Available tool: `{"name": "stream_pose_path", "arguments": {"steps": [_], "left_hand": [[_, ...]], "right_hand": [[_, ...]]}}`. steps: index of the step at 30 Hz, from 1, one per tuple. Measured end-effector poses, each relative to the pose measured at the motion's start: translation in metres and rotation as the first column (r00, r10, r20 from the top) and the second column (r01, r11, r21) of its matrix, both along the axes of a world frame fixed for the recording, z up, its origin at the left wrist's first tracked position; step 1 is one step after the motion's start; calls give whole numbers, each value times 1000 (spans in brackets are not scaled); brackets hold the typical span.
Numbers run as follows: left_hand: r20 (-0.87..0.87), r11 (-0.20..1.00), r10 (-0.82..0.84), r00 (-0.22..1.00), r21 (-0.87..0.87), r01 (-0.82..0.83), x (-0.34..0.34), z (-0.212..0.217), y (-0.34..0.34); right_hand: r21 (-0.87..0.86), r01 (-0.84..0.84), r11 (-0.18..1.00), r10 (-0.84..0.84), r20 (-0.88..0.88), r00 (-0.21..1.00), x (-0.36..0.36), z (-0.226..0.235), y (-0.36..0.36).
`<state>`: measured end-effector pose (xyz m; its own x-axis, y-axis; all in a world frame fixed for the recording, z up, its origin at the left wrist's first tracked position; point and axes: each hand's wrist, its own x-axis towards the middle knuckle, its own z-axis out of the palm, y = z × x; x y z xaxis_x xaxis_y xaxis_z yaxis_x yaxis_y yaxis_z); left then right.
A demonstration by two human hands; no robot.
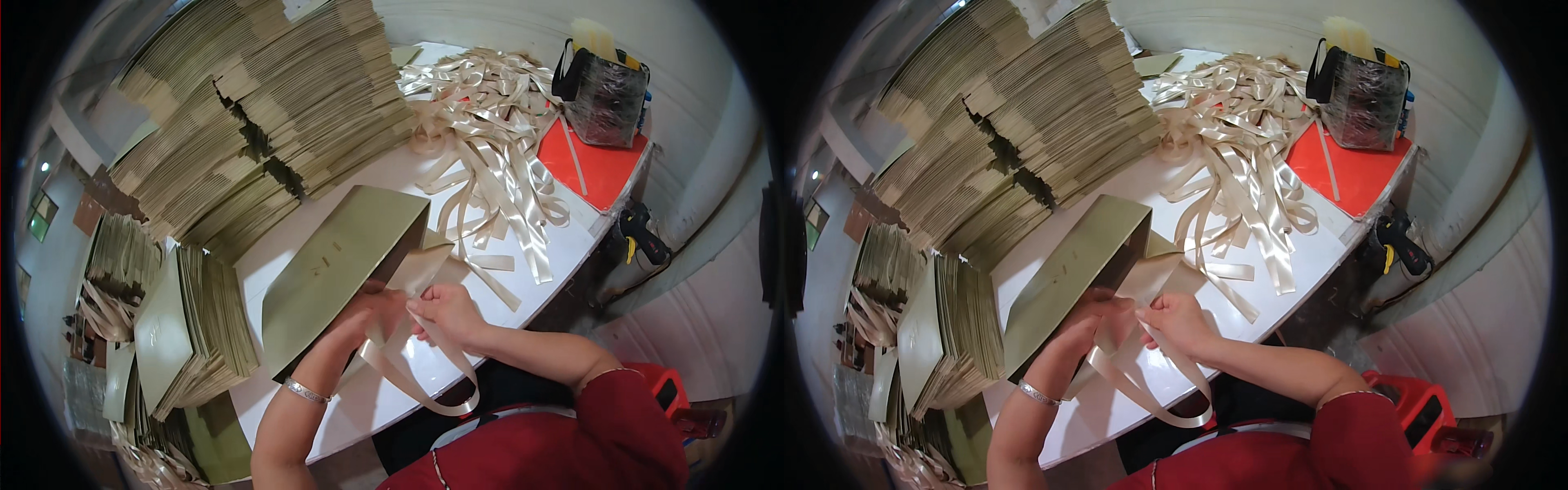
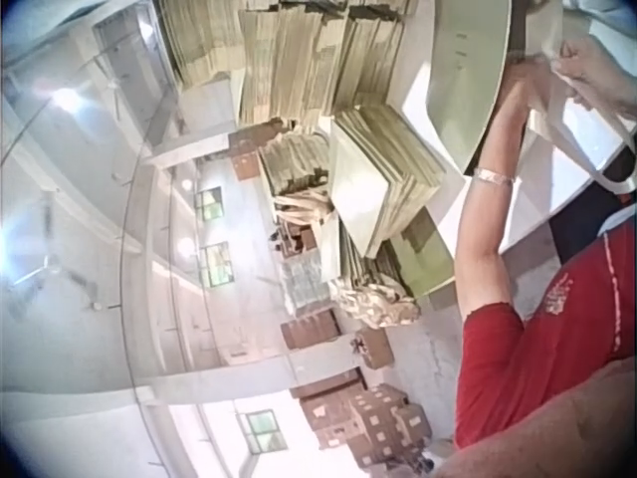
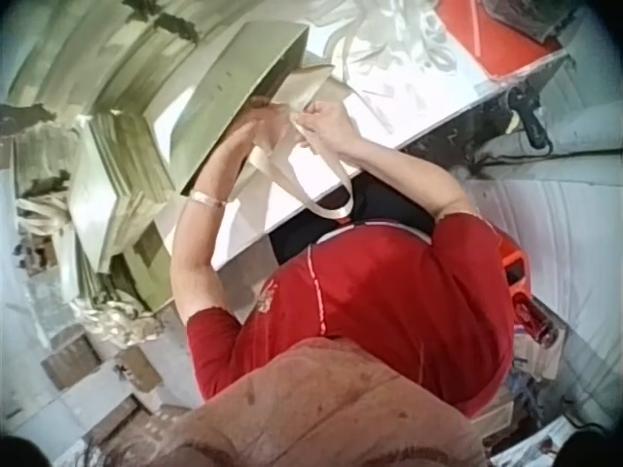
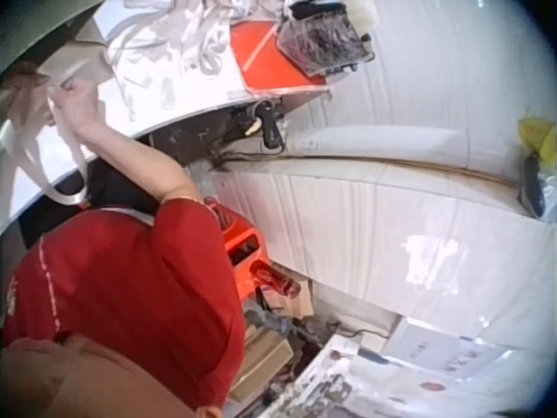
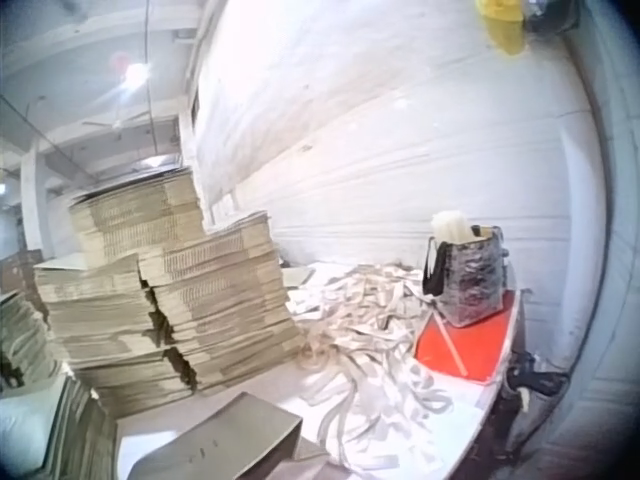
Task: Assembling and gluing ribbons onto gold paper gift bags.
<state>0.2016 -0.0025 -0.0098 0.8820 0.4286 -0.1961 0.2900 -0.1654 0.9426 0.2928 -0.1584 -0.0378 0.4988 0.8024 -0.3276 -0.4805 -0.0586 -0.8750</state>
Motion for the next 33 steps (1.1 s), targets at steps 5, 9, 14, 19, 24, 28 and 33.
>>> {"name": "stream_pose_path", "arguments": {"steps": [5, 9, 14, 19, 24, 28, 33], "left_hand": [[-333, 976, 212, 919, 113, -185, 1, -3, 7], [-27, 169, -117, 993, 984, 47, -17, -13, 27], [99, 384, -226, 969, 924, -5, -42, 10, -34], [228, 517, -41, 973, 838, -175, -94, 0, -39], [-59, 849, 226, 972, -477, -226, -146, -14, -33], [102, 715, 541, 835, -578, -393, -140, -48, -25], [232, 683, 659, 716, -584, -439, -141, -55, -13]], "right_hand": [[-107, -110, 988, 121, 109, 987, -6, -7, -7], [-73, -199, 977, 212, 339, 917, 4, 5, -11], [35, -436, 899, 431, 94, 897, -8, 15, 12], [-27, -500, 866, 468, 400, 788, -19, 19, 16], [-169, -680, 714, 310, 946, 91, -16, 30, 62], [-156, -652, 742, -186, 886, -424, -6, 10, 146], [-774, -573, 269, 812, 503, -296, -20, 59, 182]]}}
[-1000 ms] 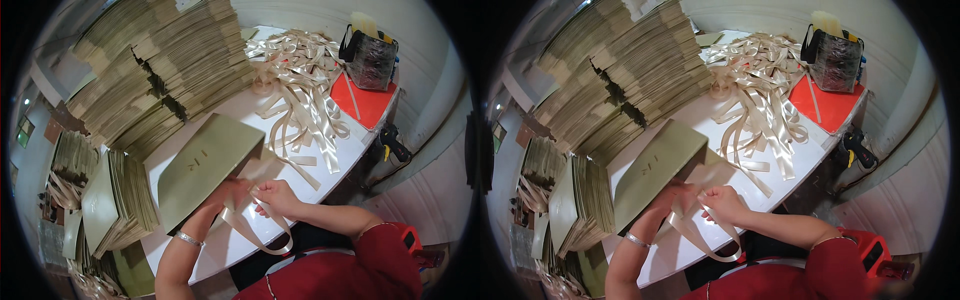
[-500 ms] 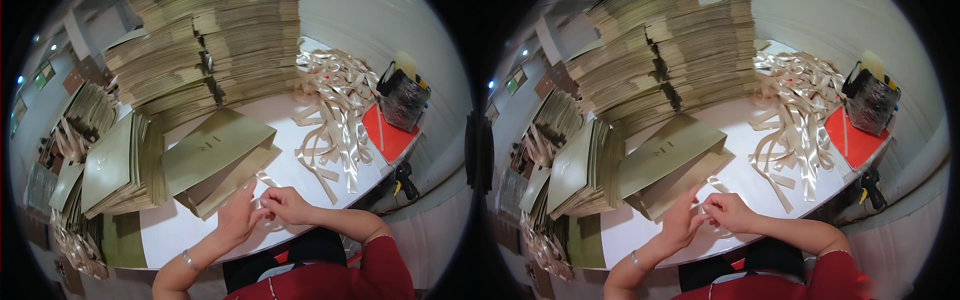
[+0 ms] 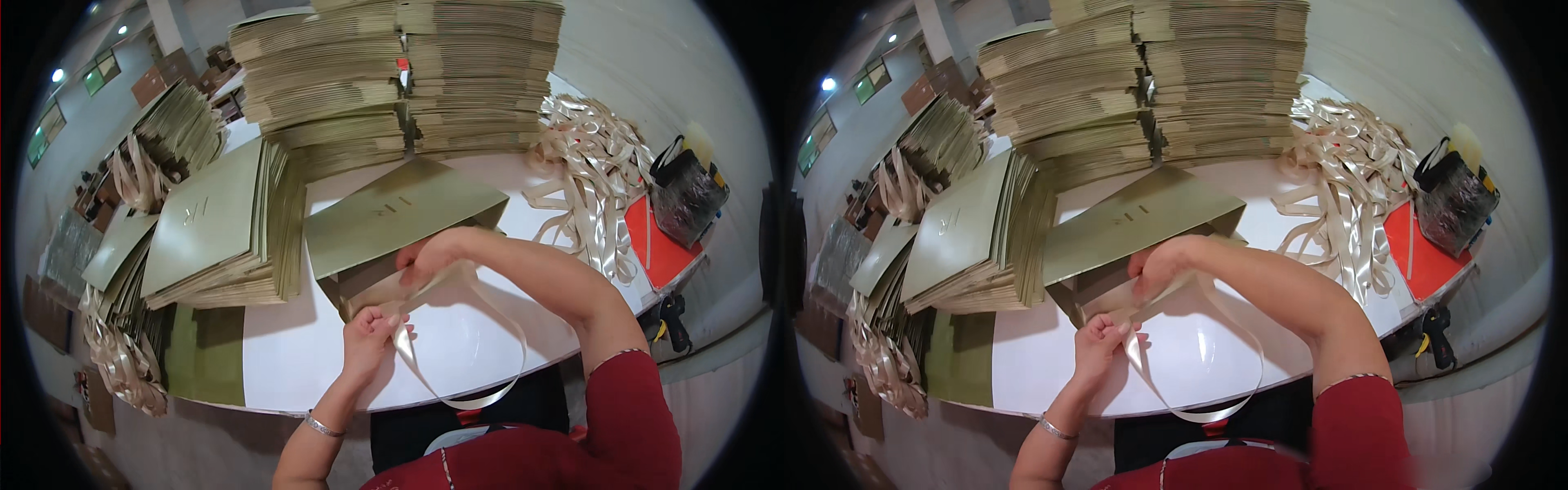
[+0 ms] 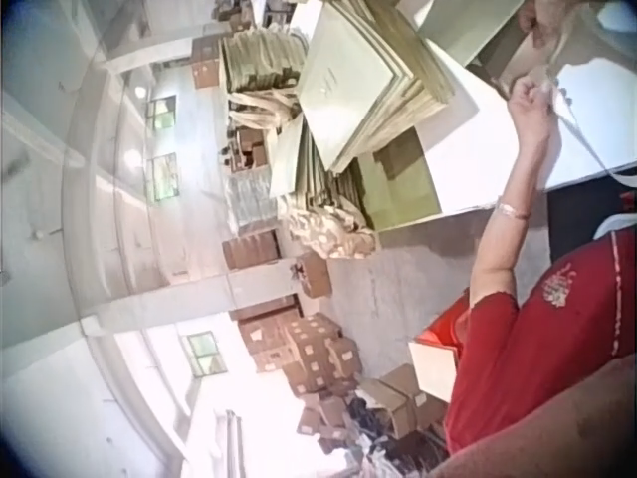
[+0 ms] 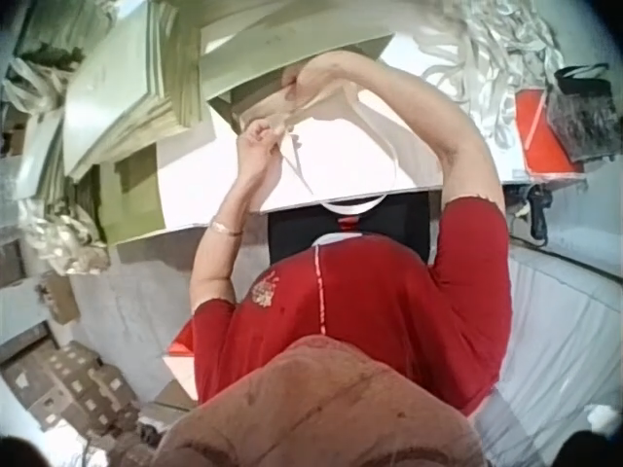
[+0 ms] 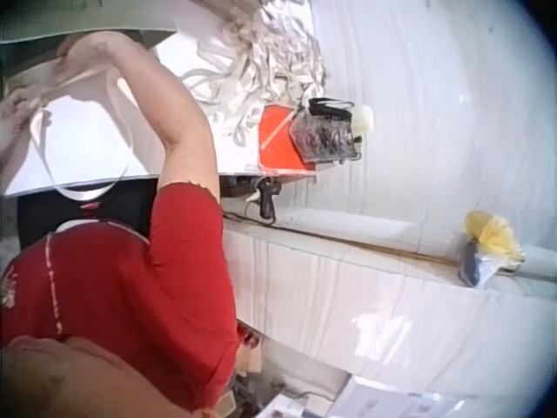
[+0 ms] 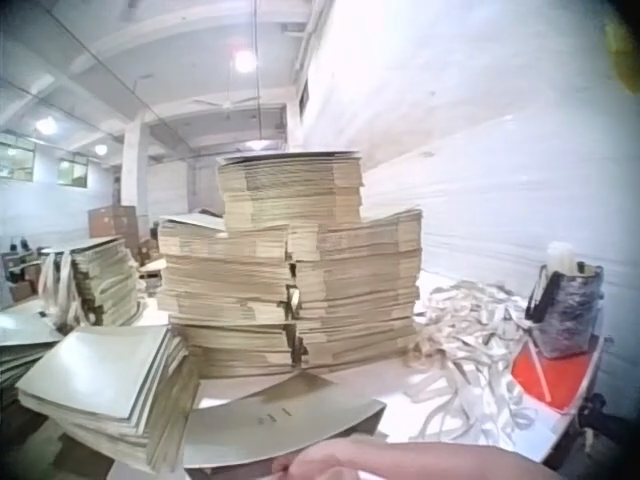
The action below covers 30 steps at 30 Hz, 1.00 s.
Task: Assembling and gluing ribbons onto gold paper gift bags.
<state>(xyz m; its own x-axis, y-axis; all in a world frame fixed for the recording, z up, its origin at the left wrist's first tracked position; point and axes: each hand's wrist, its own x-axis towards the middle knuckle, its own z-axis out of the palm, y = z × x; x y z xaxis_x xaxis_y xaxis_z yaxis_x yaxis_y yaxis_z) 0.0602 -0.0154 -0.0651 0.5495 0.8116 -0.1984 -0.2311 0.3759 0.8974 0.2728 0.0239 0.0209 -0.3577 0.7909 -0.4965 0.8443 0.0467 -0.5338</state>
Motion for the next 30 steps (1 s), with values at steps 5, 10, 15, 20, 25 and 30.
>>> {"name": "stream_pose_path", "arguments": {"steps": [5, 10, 15, 20, 25, 30], "left_hand": [[-18, 989, -23, 1000, -149, 20, 5, 10, -4], [-115, 991, 125, 985, -40, -130, 3, 19, -14], [-125, 987, 164, 979, 22, -162, 6, 7, -12], [-110, 974, 202, 973, 123, -188, 7, 4, -19], [-135, 967, 226, 965, 147, -206, 13, 8, -26], [-157, 973, 199, 967, 149, -176, 10, -4, -19]], "right_hand": [[3, 130, 992, -127, -166, 978, -1, -18, 13], [42, 276, 960, -258, -242, 935, -20, -4, 6], [32, 309, 951, -292, -242, 925, -27, -5, -3], [-3, 336, 942, -322, -292, 901, -30, -3, -11], [-64, 319, 946, -325, -242, 914, -33, 6, -17], [-149, 416, 897, -440, -391, 808, -30, -5, -25]]}}
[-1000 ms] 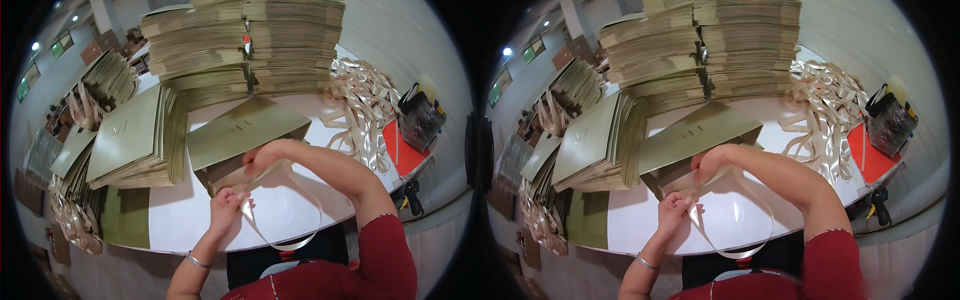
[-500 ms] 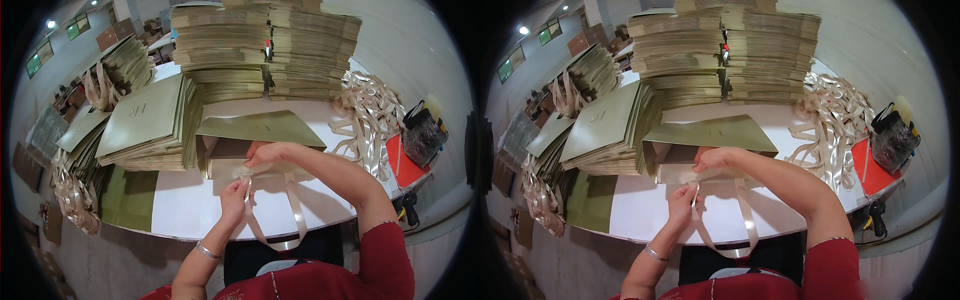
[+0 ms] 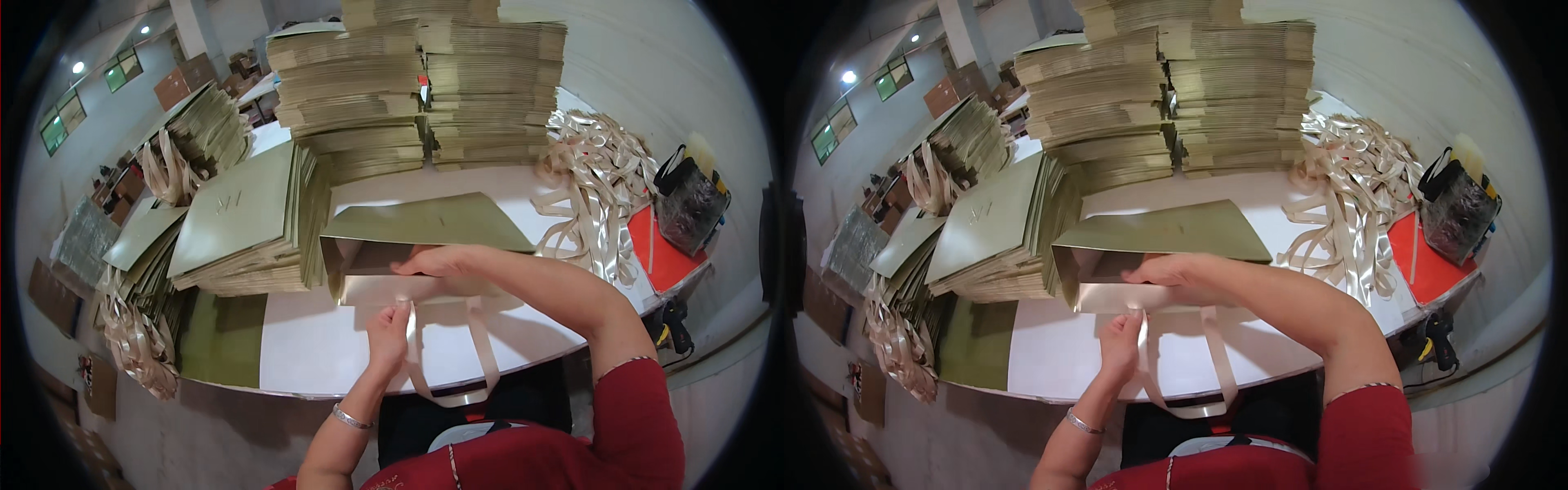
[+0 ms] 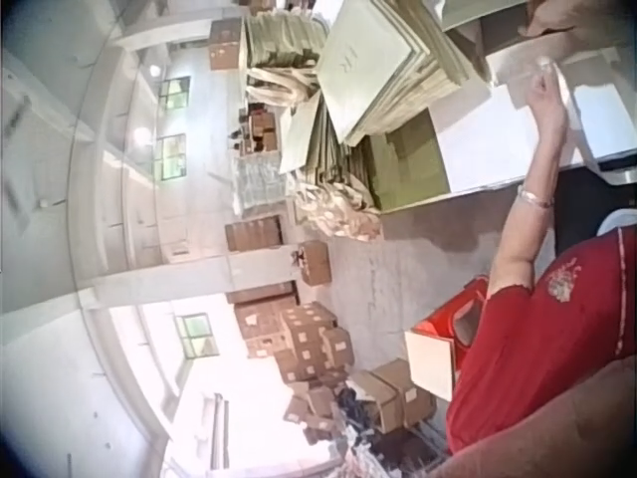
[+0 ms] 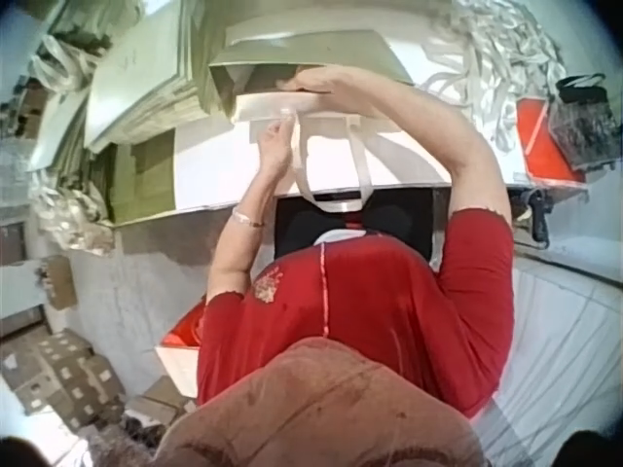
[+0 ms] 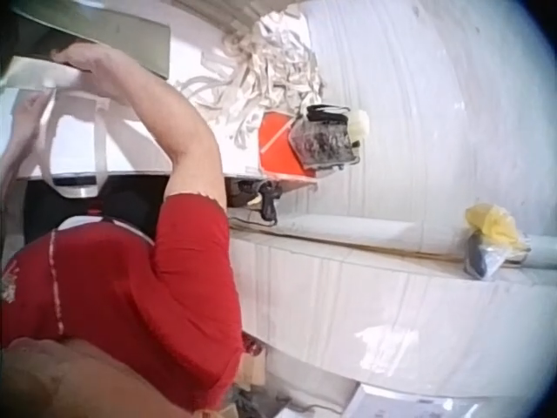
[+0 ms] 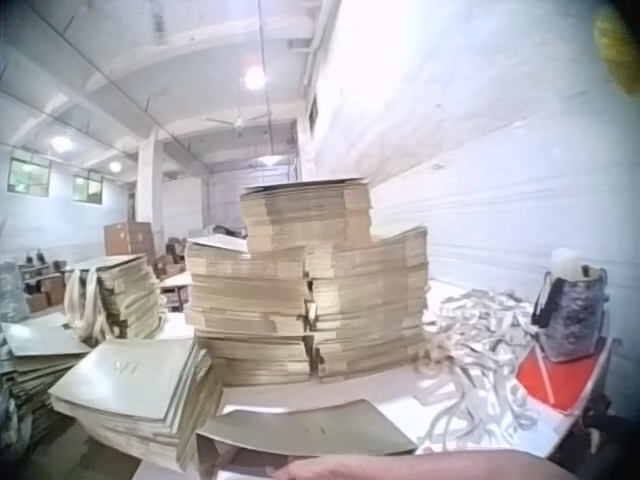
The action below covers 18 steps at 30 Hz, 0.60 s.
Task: Assembling and gluing ribbons onto gold paper gift bags.
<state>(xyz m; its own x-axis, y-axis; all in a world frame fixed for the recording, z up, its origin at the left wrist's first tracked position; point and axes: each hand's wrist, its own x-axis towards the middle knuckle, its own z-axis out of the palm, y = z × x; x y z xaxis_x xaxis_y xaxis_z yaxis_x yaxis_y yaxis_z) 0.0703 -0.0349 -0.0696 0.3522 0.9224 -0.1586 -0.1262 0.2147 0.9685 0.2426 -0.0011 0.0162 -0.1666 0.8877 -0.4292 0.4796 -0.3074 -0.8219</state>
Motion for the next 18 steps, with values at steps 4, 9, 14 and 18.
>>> {"name": "stream_pose_path", "arguments": {"steps": [4, 9, 14, 18], "left_hand": [[-29, 977, -121, 992, -180, 114, 0, 15, -7], [184, 936, -176, 967, -274, 222, -13, 5, 5], [-399, 592, 240, 885, 782, 192, -22, 43, 6], [-620, 409, 405, 672, 780, 473, -25, 4, 30]], "right_hand": [[-94, -232, 968, 223, -96, 970, 5, -11, -8], [-11, -263, 965, 263, 90, 961, 0, -23, -11], [124, -283, 951, 228, 338, 913, 6, -52, -4], [363, -270, 892, 106, 412, 905, 14, -67, -7]]}}
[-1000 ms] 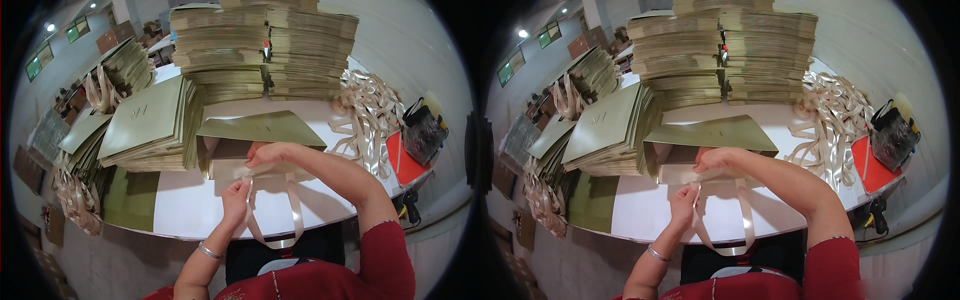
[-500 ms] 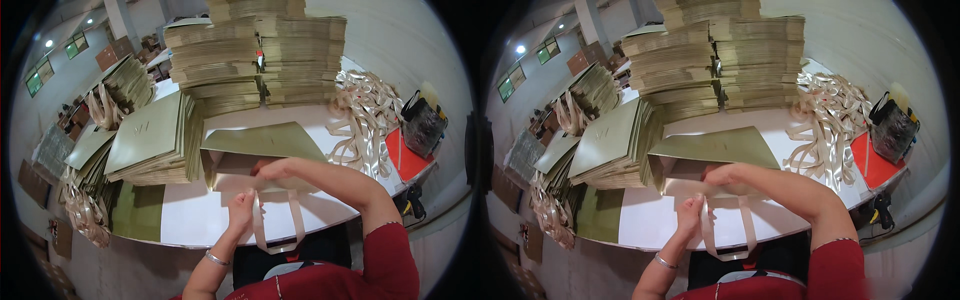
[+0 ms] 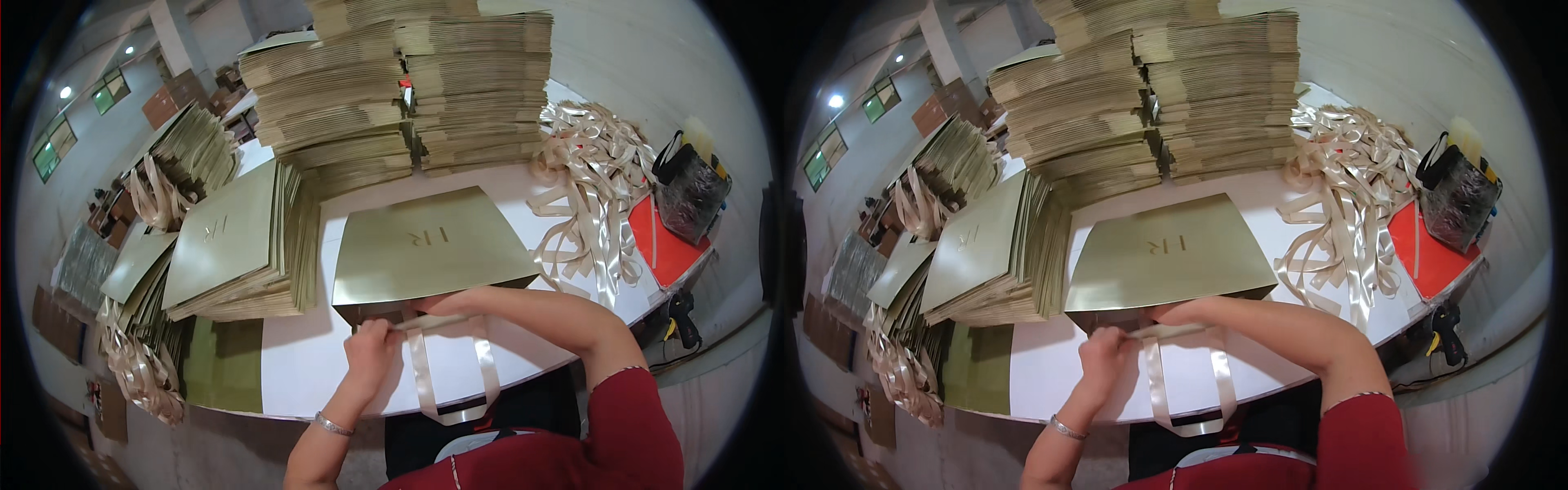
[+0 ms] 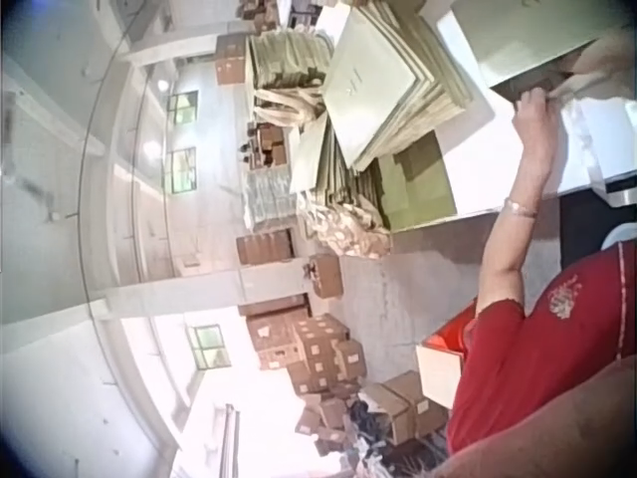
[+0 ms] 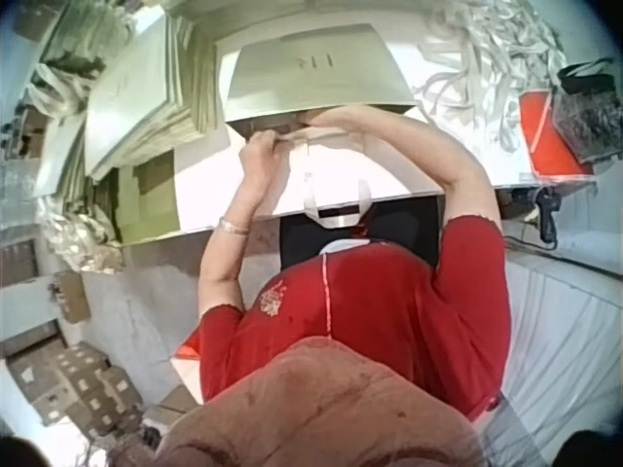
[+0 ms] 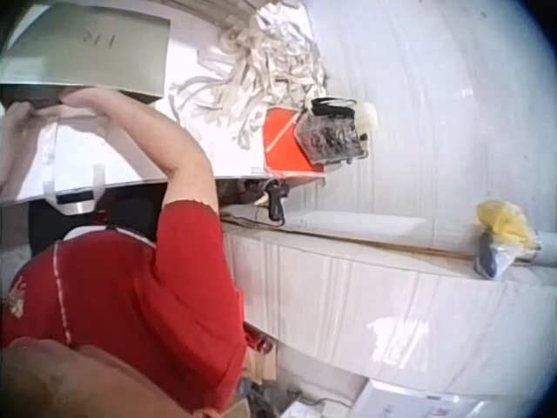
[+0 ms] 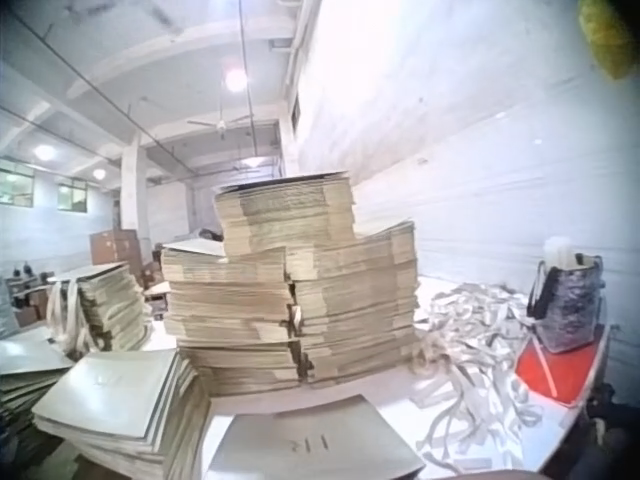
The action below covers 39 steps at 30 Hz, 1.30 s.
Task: Assembling and gluing ribbons onto gold paper gift bags.
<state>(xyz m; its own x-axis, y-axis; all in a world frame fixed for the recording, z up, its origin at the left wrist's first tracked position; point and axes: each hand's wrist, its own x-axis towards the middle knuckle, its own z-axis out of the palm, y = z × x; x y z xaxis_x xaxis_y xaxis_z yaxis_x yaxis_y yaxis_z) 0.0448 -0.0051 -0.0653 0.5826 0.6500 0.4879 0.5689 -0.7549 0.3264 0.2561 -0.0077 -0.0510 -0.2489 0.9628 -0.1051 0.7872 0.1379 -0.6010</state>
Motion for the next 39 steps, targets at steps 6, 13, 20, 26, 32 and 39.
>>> {"name": "stream_pose_path", "arguments": {"steps": [6, 13, 20, 26, 32, 39], "left_hand": [[-15, 958, -262, 965, 118, 262, -23, 8, -11], [56, 967, -255, 965, 9, 255, -20, 7, 10], [-145, 973, -216, 965, 45, 225, -12, 1, 17], [38, 966, -258, 965, -4, 258, 13, 17, 15], [68, 964, -179, 982, 213, 161, 34, 11, 11], [-43, 964, -43, 998, 261, 53, 54, -2, 16]], "right_hand": [[-420, -88, 903, 215, 267, 939, 58, 86, -61], [-230, -239, 943, 326, 509, 796, 114, 69, -87], [-138, -198, 970, 241, 524, 817, 120, 66, -93], [256, -737, 625, 66, 924, 377, 136, 39, -93], [358, -50, 932, -80, 339, 937, 81, 32, -127], [500, 238, 833, -264, -18, 964, 69, -31, -118]]}}
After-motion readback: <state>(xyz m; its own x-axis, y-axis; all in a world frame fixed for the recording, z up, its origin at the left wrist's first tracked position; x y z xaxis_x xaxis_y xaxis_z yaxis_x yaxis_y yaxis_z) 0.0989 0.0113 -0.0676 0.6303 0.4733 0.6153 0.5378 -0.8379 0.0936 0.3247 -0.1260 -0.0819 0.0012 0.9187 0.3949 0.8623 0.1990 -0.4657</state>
